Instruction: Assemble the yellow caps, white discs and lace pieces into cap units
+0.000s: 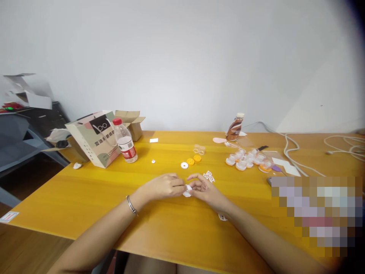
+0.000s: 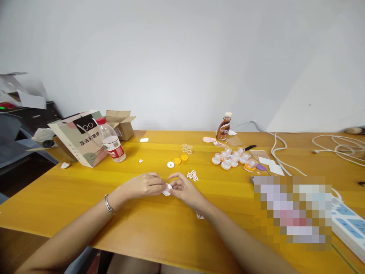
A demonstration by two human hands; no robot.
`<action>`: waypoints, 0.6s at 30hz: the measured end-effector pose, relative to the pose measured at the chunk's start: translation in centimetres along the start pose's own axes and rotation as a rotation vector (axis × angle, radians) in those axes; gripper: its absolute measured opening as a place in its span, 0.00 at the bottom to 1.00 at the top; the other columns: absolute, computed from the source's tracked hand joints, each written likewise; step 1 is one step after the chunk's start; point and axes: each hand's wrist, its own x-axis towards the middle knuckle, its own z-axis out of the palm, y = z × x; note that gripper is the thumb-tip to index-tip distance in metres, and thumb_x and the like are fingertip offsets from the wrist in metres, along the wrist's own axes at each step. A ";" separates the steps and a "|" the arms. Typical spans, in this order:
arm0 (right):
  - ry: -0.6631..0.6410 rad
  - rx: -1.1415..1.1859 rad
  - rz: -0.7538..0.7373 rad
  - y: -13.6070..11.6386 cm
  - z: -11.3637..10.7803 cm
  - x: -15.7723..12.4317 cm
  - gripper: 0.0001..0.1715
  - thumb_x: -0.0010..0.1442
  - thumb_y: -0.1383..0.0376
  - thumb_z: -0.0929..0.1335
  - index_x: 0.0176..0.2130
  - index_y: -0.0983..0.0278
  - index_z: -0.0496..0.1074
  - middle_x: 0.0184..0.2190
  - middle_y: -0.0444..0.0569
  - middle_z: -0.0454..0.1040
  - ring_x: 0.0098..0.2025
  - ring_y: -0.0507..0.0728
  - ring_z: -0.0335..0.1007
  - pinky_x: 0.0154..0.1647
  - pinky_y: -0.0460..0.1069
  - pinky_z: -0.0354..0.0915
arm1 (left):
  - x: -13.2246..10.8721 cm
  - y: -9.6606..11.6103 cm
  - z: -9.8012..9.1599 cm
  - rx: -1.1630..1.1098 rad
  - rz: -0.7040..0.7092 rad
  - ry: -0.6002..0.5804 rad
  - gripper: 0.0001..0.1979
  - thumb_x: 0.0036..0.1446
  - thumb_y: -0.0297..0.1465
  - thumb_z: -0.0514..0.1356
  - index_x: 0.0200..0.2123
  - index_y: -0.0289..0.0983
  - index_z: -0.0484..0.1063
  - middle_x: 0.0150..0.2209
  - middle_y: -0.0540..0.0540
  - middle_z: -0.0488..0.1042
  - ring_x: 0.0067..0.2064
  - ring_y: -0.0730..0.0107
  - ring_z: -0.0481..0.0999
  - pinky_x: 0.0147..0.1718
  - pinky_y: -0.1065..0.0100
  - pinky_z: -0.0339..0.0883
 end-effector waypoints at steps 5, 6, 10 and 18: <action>0.003 0.058 0.032 0.2 -0.1 0.0 0.21 0.45 0.64 0.71 0.38 0.61 0.61 0.27 0.41 0.71 0.31 0.50 0.67 0.36 0.47 0.59 | -0.2 -0.1 -0.1 -0.035 -0.020 0.046 0.12 0.61 0.29 0.46 0.36 0.35 0.69 0.35 0.44 0.71 0.35 0.72 0.69 0.38 0.69 0.62; 0.007 0.071 0.032 0.2 -0.2 0.1 0.20 0.45 0.64 0.71 0.38 0.61 0.61 0.27 0.41 0.71 0.31 0.50 0.67 0.36 0.48 0.59 | -0.2 -0.2 -0.1 -0.030 -0.017 0.044 0.12 0.60 0.29 0.47 0.36 0.35 0.69 0.36 0.44 0.71 0.35 0.72 0.69 0.38 0.68 0.63; 0.047 0.083 0.036 0.0 -0.3 0.1 0.19 0.46 0.64 0.71 0.37 0.61 0.61 0.26 0.41 0.72 0.29 0.50 0.67 0.32 0.47 0.58 | -0.2 -0.1 -0.1 -0.047 -0.019 0.017 0.11 0.59 0.30 0.48 0.37 0.35 0.70 0.37 0.44 0.70 0.36 0.70 0.69 0.39 0.66 0.63; 0.204 0.047 0.047 -0.6 -1.7 0.3 0.21 0.44 0.65 0.71 0.40 0.61 0.65 0.27 0.42 0.73 0.30 0.50 0.68 0.34 0.46 0.59 | 1.5 -1.3 1.4 -0.509 -0.382 0.301 0.12 0.60 0.31 0.48 0.43 0.35 0.68 0.41 0.44 0.71 0.42 0.71 0.70 0.42 0.69 0.63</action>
